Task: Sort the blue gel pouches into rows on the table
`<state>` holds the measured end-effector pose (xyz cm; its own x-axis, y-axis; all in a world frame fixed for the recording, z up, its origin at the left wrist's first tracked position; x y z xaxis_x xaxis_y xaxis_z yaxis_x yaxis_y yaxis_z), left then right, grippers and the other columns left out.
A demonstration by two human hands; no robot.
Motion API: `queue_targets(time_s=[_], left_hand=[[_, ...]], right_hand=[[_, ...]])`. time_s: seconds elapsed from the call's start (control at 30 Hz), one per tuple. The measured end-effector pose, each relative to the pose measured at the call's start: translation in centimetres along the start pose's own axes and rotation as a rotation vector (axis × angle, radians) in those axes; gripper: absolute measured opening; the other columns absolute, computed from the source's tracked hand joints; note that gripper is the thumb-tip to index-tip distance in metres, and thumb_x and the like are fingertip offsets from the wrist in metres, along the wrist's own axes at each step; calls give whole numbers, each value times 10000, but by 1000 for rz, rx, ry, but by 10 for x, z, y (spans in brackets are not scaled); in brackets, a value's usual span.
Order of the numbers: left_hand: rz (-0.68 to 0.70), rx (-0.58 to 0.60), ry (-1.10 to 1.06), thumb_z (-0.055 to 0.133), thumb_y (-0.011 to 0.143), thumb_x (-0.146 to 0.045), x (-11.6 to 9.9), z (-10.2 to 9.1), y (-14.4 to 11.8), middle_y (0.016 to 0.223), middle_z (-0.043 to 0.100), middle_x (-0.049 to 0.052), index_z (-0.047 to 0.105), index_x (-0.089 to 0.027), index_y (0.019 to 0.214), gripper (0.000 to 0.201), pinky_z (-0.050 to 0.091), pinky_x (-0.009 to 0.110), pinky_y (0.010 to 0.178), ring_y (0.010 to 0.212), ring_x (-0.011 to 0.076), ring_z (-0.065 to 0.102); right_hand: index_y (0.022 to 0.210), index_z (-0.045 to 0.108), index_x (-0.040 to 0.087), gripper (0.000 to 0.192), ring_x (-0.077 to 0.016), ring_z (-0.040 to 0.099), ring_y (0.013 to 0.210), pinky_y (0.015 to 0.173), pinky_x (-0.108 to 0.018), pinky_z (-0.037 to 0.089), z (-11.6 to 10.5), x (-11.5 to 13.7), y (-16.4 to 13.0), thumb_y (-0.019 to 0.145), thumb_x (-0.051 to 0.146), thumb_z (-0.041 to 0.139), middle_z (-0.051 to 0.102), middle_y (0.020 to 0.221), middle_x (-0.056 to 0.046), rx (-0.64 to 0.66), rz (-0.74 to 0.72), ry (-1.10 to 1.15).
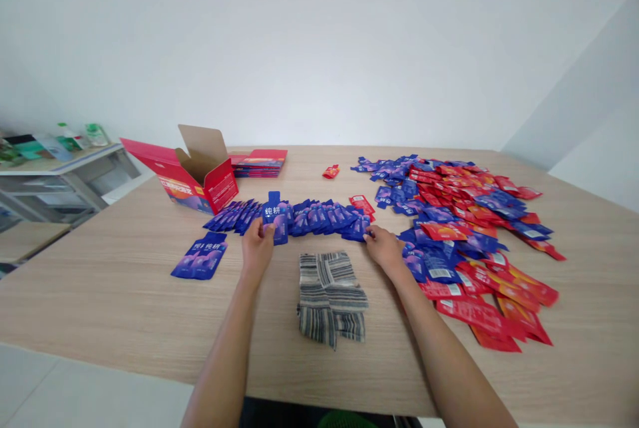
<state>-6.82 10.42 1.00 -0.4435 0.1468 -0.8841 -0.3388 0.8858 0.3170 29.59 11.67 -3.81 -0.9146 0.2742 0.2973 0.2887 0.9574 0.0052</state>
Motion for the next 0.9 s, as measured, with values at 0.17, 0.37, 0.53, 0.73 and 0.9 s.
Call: queue_targets(time_s=[0.17, 0.37, 0.53, 0.73, 0.9], left_hand=[[-139, -44, 599, 514, 862, -363, 5, -58, 8, 952, 728, 133, 698, -203, 1006, 284, 418, 357, 720, 894, 309, 641], [-379, -62, 797, 448, 880, -367, 40, -101, 8, 1046, 735, 231, 752, -173, 947, 366, 468, 441, 739, 962, 394, 672], [-429, -130, 851, 380, 906, -327, 56, -120, 6, 1143, 692, 272, 727, -136, 1078, 432, 468, 483, 771, 1047, 419, 638], [-375, -150, 915, 402, 889, -312, 57, -115, 4, 1209, 621, 281, 712, -123, 1098, 419, 450, 524, 841, 1146, 436, 543], [-307, -244, 970, 428, 917, -422, 45, -108, 6, 1225, 588, 296, 661, -84, 1171, 483, 437, 538, 877, 1183, 445, 499]], right_hand=[[1300, 639, 238, 387, -348, 598, 1226, 999, -500, 423, -1, 2, -2, 968, 323, 459, 688, 1289, -121, 10, -4, -18], [1317, 631, 245, 395, -333, 619, 1204, 1005, -476, 435, -1, 2, -3, 967, 312, 461, 681, 1307, -121, 25, -21, -45], [1318, 623, 240, 392, -323, 634, 1194, 976, -444, 463, 1, 3, -3, 962, 327, 484, 692, 1293, -110, 26, -46, -48], [1276, 656, 211, 384, -295, 661, 1150, 924, -371, 489, -13, -9, 2, 969, 342, 465, 715, 1233, -122, -30, -33, -39], [1297, 648, 154, 443, -309, 662, 1137, 882, -380, 504, -52, -60, 7, 981, 303, 376, 702, 1224, -180, -164, 145, -60]])
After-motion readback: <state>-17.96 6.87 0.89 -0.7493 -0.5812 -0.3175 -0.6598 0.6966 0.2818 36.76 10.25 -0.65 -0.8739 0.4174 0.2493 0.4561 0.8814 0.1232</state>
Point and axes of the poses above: each hand's wrist, its own y-axis towards the middle knuckle, its own z-axis out of the palm, x = y × z, the point moved 8 cm from there along y, towards the middle knuckle
